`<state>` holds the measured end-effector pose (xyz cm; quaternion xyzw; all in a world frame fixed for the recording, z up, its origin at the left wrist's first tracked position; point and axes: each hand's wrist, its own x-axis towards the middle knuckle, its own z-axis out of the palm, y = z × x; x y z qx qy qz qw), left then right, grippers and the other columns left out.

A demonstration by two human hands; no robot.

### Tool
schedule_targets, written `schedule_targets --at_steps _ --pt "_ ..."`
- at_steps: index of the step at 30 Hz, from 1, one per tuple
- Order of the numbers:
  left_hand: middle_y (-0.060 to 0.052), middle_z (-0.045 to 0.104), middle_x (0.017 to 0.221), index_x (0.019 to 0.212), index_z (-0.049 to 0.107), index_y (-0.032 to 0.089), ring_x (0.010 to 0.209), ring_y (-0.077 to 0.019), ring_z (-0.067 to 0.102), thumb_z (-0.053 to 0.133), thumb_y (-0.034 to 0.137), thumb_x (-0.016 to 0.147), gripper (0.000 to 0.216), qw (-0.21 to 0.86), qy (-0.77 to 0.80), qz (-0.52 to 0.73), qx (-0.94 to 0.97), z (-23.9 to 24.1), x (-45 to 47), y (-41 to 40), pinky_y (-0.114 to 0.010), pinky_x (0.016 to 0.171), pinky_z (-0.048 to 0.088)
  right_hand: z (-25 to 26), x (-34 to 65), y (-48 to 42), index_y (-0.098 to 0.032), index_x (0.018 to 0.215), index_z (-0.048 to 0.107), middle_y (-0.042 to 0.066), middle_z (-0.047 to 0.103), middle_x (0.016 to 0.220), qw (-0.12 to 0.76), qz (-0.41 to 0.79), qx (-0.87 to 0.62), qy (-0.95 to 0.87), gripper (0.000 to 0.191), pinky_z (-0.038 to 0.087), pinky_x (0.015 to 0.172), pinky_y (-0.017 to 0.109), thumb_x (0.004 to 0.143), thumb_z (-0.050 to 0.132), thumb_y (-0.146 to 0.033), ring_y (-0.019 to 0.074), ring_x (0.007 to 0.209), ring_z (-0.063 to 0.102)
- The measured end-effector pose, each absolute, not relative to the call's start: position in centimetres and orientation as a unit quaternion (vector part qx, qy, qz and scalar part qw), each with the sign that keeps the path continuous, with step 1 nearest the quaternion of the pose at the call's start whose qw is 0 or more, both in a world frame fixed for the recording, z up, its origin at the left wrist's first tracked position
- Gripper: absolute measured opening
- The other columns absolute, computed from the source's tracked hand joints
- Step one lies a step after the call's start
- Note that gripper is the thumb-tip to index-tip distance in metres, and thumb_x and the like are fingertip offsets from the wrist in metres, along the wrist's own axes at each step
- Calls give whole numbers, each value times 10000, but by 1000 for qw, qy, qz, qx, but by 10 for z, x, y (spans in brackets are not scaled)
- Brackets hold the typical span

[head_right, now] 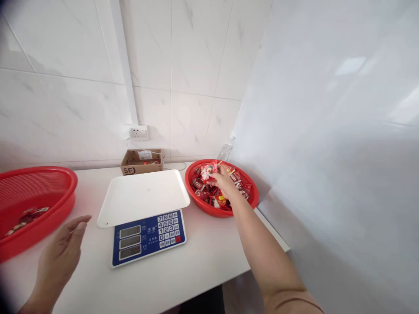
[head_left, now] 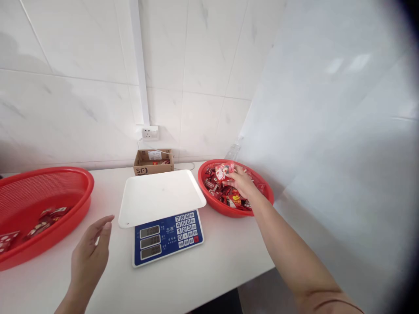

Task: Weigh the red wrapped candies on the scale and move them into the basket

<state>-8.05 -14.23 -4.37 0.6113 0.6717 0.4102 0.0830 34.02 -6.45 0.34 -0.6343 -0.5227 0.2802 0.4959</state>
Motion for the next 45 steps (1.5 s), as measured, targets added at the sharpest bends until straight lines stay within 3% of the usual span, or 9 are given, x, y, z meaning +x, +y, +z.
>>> schedule_targets --at_steps 3,7,12,15,21,27,34,39,45 --pt "-19 648 945 1009 571 259 868 -191 611 391 447 813 325 118 651 436 610 -33 -64 -144 -296 712 488 9 293 -62 -231 955 527 23 580 1030 522 416 -541 -511 220 561 676 284 749 477 -174 146 869 599" --pt "-37 639 992 978 578 239 937 -195 588 403 452 814 320 128 604 450 645 -32 -47 -143 -302 790 469 4 234 -54 -227 1098 506 44 600 1049 509 493 -491 -506 327 564 693 310 774 482 -184 149 872 613" --pt "-56 606 1066 1027 557 236 1004 -203 553 411 434 819 323 111 603 456 645 -48 -56 -144 -320 846 445 1 237 -45 -205 1242 438 87 551 1204 446 276 -584 -620 425 470 873 329 817 450 -195 155 1045 554" --pt "-65 579 1097 1079 520 229 991 -207 551 412 451 813 363 126 629 503 579 -65 -69 -145 -361 883 426 -1 275 -48 -175 1152 523 89 589 1154 323 127 -670 -657 338 395 930 304 833 410 -176 160 1054 547" --pt "-11 577 899 1070 497 234 695 -144 582 425 536 774 429 315 654 569 386 -102 -88 -132 -347 714 485 -23 330 -63 -238 1139 581 81 647 1070 32 201 -698 -686 416 444 775 310 734 530 -162 228 894 618" --pt "0 585 852 1044 517 239 690 -143 566 437 566 753 446 354 651 551 382 -113 -91 -126 -339 715 470 -26 329 -58 -338 1394 215 99 632 1090 -63 224 -691 -684 746 469 655 324 728 494 -153 191 683 634" --pt "3 583 858 1021 511 249 722 -157 564 395 565 767 422 333 669 496 441 -113 -90 -132 -351 751 457 -24 330 -49 -328 1365 308 51 684 813 -24 318 -694 -646 768 470 496 278 660 562 -160 127 444 559" --pt "-3 588 837 997 522 240 722 -165 566 379 561 770 419 326 675 473 462 -116 -91 -130 -352 744 462 -25 325 -47 -250 1091 627 47 697 807 84 343 -679 -644 506 488 561 255 621 592 -64 138 561 603" --pt "-4 592 808 979 529 230 716 -170 576 382 565 762 426 321 678 472 463 -115 -90 -129 -346 729 471 -15 328 -42 -171 964 646 51 681 900 285 377 -658 -586 237 522 607 240 733 593 -184 136 696 631"
